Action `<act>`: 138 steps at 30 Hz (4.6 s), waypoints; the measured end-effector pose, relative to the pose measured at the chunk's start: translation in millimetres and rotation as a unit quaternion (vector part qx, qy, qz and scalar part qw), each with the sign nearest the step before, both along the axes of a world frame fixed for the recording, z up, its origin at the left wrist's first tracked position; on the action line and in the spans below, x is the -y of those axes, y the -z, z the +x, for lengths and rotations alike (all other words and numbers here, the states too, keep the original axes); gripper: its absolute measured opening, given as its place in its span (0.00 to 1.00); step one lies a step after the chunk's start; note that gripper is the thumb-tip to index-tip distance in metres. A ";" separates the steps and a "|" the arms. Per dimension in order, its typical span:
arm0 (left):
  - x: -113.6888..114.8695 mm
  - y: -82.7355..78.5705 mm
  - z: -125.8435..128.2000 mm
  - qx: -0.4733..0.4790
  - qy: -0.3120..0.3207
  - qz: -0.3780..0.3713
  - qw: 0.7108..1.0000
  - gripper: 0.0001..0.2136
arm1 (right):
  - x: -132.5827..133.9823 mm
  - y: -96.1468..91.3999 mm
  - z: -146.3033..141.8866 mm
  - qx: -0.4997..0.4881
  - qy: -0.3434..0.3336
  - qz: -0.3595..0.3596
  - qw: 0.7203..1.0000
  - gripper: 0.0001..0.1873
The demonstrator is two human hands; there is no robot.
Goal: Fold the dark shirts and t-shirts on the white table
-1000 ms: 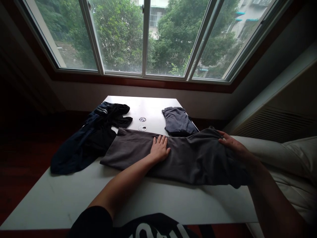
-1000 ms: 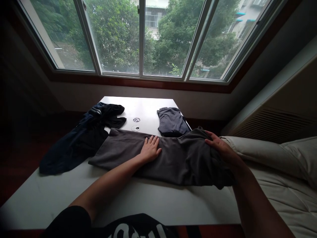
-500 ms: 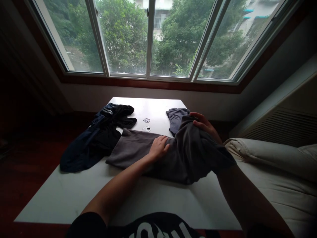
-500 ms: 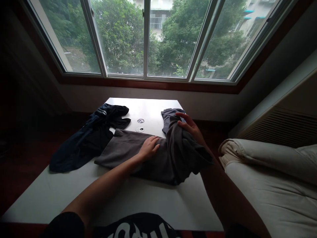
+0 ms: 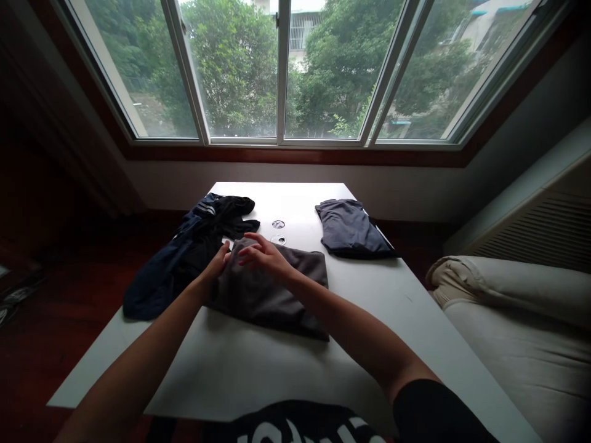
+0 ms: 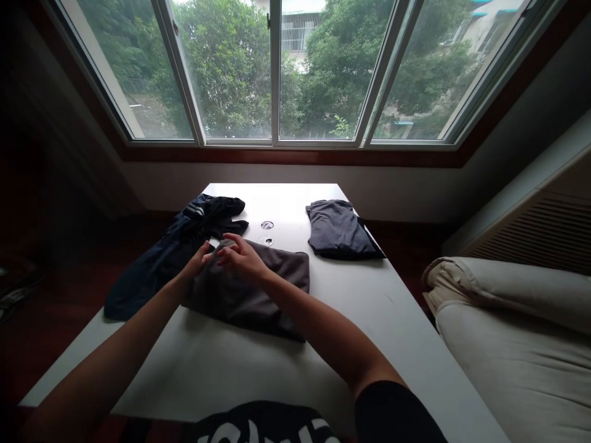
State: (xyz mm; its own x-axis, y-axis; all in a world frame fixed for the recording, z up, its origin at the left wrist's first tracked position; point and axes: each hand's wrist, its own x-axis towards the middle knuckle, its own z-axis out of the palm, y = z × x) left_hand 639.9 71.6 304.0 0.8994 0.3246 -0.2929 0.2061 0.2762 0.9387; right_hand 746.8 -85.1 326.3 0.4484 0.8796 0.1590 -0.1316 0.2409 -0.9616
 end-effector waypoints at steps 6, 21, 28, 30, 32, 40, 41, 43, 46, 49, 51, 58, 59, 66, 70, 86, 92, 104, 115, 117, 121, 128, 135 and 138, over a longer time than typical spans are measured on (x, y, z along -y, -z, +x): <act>-19.5 21.0 -17.9 -0.060 0.023 0.063 0.996 0.31 | 51.7 29.3 44.5 0.158 0.141 -0.059 0.975 0.13; -20.5 13.7 -27.3 -0.033 -0.045 0.095 0.994 0.36 | 115.9 83.0 65.1 0.466 0.284 -0.134 0.827 0.15; -24.6 -4.8 -44.3 -0.056 0.039 0.042 0.997 0.45 | 112.5 108.8 78.0 0.535 0.183 -0.210 0.798 0.28; -27.4 -9.8 -52.6 -0.079 0.052 0.044 0.995 0.44 | 113.1 112.3 80.6 0.547 0.174 -0.216 0.790 0.28; -31.0 -12.2 -61.6 -0.093 0.065 0.057 0.992 0.42 | 113.4 113.1 81.0 0.557 0.172 -0.220 0.782 0.29; -50.4 -15.7 -88.6 -0.104 0.069 0.331 0.935 0.37 | 118.3 106.0 89.1 0.592 0.143 -0.227 0.760 0.30; -48.2 -18.6 -88.3 -0.114 0.063 0.410 0.903 0.35 | 119.6 105.0 92.8 0.599 0.134 -0.227 0.757 0.30; -36.8 -25.2 -82.1 -0.113 0.032 0.555 0.823 0.29 | 120.9 103.0 98.5 0.609 0.124 -0.236 0.747 0.30; -8.3 -28.7 -57.0 -0.039 0.006 0.678 0.734 0.20 | 116.1 98.9 95.3 0.615 0.146 -0.260 0.730 0.29; 16.9 -14.5 -18.4 0.070 0.085 0.701 0.704 0.17 | 105.9 94.2 77.4 0.623 0.165 -0.252 0.721 0.28; 24.5 4.7 7.7 0.118 0.149 0.703 0.685 0.17 | 100.6 92.4 64.0 0.637 0.157 -0.232 0.719 0.28; 5.7 68.9 54.1 0.014 0.173 0.727 0.664 0.29 | 106.1 99.2 54.6 0.660 0.104 -0.255 0.699 0.33; 2.1 72.7 55.4 -0.001 0.157 0.730 0.665 0.30 | 108.2 100.7 55.9 0.663 0.099 -0.261 0.695 0.33; -21.6 76.6 34.8 -0.105 0.057 0.723 0.681 0.32 | 131.1 104.0 68.2 0.655 0.100 -0.311 0.681 0.37; -41.0 78.9 2.0 -0.080 0.091 0.715 0.689 0.33 | 144.5 100.7 86.3 0.642 0.094 -0.344 0.679 0.39; -37.3 71.6 -23.2 -0.008 0.071 0.723 0.687 0.32 | 124.2 74.0 -13.7 0.612 -0.004 -0.261 0.746 0.40; -27.5 52.5 -31.1 -0.080 -0.005 0.718 0.691 0.28 | 136.4 79.8 -10.4 0.617 0.032 -0.247 0.746 0.34; -41.2 25.0 -41.3 -0.156 0.027 0.534 0.830 0.32 | 134.7 81.8 -8.1 0.613 0.051 -0.241 0.751 0.32; -53.1 -43.8 -82.0 -0.065 0.181 0.302 0.934 0.32 | 134.3 82.3 -8.9 0.609 0.055 -0.237 0.755 0.32; -53.2 -45.9 -83.9 -0.065 0.194 0.310 0.929 0.29 | 134.3 82.8 -8.5 0.609 0.055 -0.237 0.755 0.32; -58.3 -35.6 -80.5 -0.070 0.174 0.324 0.927 0.25 | 134.1 83.4 -8.0 0.611 0.055 -0.238 0.753 0.32; -72.5 -22.3 -77.0 -0.063 0.097 0.435 0.893 0.18 | 134.2 79.5 -9.0 0.609 0.056 -0.235 0.756 0.31; -44.7 -23.2 -76.1 -0.199 0.106 0.523 0.822 0.22 | 133.7 78.4 -9.5 0.609 0.056 -0.238 0.754 0.31; -34.1 -22.3 -71.8 -0.231 0.104 0.575 0.778 0.20 | 133.2 79.0 -9.4 0.612 0.055 -0.239 0.752 0.31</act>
State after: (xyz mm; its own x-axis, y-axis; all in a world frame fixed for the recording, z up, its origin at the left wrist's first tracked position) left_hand 568.2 105.7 326.3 0.8518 0.4734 -0.2242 0.5238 -0.7749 0.3537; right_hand 737.4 -218.3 247.4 0.2971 0.9359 0.1892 0.9178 -0.2252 -0.3269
